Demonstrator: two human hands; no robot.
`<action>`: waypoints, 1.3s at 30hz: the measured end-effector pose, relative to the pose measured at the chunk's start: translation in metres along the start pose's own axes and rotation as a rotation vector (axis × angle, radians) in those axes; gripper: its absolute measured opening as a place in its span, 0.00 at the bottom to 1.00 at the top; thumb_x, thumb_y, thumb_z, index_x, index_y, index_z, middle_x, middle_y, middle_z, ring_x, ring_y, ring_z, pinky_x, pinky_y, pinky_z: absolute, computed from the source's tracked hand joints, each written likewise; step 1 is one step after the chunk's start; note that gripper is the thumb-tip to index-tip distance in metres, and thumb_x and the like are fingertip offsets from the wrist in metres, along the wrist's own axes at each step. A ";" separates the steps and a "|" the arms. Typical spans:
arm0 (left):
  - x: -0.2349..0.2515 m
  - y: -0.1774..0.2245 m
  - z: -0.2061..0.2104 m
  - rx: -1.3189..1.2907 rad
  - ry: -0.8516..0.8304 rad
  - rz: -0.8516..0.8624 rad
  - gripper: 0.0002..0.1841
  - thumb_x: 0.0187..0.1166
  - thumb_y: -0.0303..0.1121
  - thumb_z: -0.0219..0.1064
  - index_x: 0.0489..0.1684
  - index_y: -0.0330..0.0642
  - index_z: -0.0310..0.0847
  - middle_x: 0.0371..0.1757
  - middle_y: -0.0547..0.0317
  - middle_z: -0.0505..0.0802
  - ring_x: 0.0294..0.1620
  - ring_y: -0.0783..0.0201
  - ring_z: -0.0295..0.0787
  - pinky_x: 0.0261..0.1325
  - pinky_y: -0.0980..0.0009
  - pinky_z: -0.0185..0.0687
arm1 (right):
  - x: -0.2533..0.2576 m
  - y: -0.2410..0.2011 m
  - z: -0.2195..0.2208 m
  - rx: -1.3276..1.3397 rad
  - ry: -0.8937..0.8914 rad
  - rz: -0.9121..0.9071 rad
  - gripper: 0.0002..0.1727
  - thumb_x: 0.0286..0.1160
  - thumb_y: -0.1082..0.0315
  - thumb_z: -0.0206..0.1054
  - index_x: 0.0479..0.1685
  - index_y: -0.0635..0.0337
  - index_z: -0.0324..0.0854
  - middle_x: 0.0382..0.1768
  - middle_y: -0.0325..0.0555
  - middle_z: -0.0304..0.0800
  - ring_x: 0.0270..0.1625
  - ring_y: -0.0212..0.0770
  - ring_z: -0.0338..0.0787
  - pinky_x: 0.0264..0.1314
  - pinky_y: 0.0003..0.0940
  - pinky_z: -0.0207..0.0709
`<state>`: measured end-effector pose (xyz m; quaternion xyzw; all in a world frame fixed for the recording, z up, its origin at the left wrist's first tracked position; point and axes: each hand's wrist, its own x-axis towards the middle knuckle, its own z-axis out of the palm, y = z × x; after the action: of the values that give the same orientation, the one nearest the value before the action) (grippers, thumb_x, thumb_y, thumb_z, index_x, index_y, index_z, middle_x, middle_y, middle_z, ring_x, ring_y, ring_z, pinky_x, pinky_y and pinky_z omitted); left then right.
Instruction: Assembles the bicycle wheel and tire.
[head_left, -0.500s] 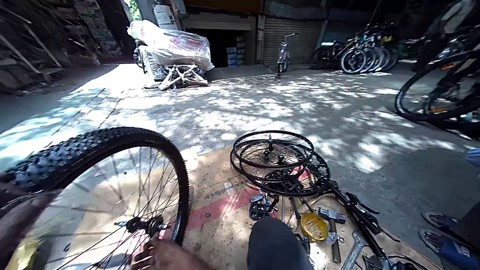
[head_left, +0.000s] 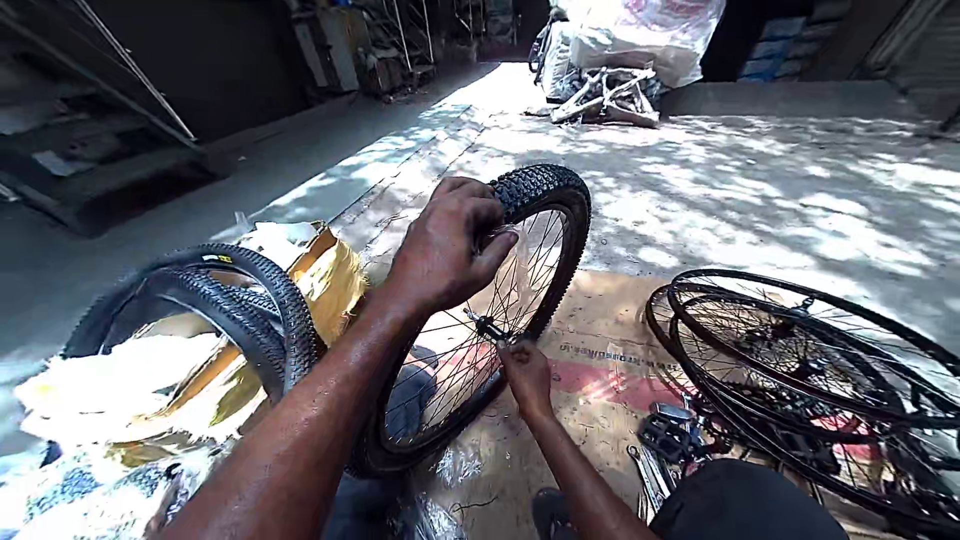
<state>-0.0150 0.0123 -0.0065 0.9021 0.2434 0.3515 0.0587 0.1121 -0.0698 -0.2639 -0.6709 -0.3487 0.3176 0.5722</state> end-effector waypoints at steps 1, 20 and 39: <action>-0.001 0.002 0.000 -0.007 0.002 -0.001 0.12 0.78 0.44 0.68 0.32 0.47 0.90 0.57 0.58 0.91 0.74 0.57 0.79 0.73 0.54 0.78 | -0.004 -0.006 -0.002 -0.135 0.079 -0.096 0.27 0.75 0.43 0.74 0.53 0.60 0.81 0.35 0.53 0.88 0.35 0.52 0.87 0.37 0.56 0.80; -0.013 0.008 -0.003 -0.021 0.016 0.038 0.12 0.79 0.42 0.67 0.28 0.48 0.88 0.52 0.61 0.91 0.73 0.60 0.79 0.70 0.58 0.80 | 0.044 0.090 -0.012 -0.068 -0.153 -0.087 0.36 0.78 0.36 0.66 0.74 0.55 0.76 0.43 0.50 0.95 0.39 0.47 0.95 0.40 0.51 0.90; -0.014 0.011 -0.002 -0.038 0.026 0.044 0.11 0.78 0.40 0.67 0.27 0.47 0.87 0.52 0.60 0.91 0.73 0.59 0.79 0.67 0.58 0.82 | 0.026 0.032 -0.023 0.357 -0.260 0.560 0.50 0.88 0.30 0.22 0.61 0.66 0.79 0.41 0.60 0.90 0.36 0.54 0.91 0.37 0.51 0.85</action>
<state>-0.0210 -0.0039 -0.0106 0.9013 0.2174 0.3690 0.0649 0.1493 -0.0642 -0.2928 -0.5840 -0.1599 0.6007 0.5221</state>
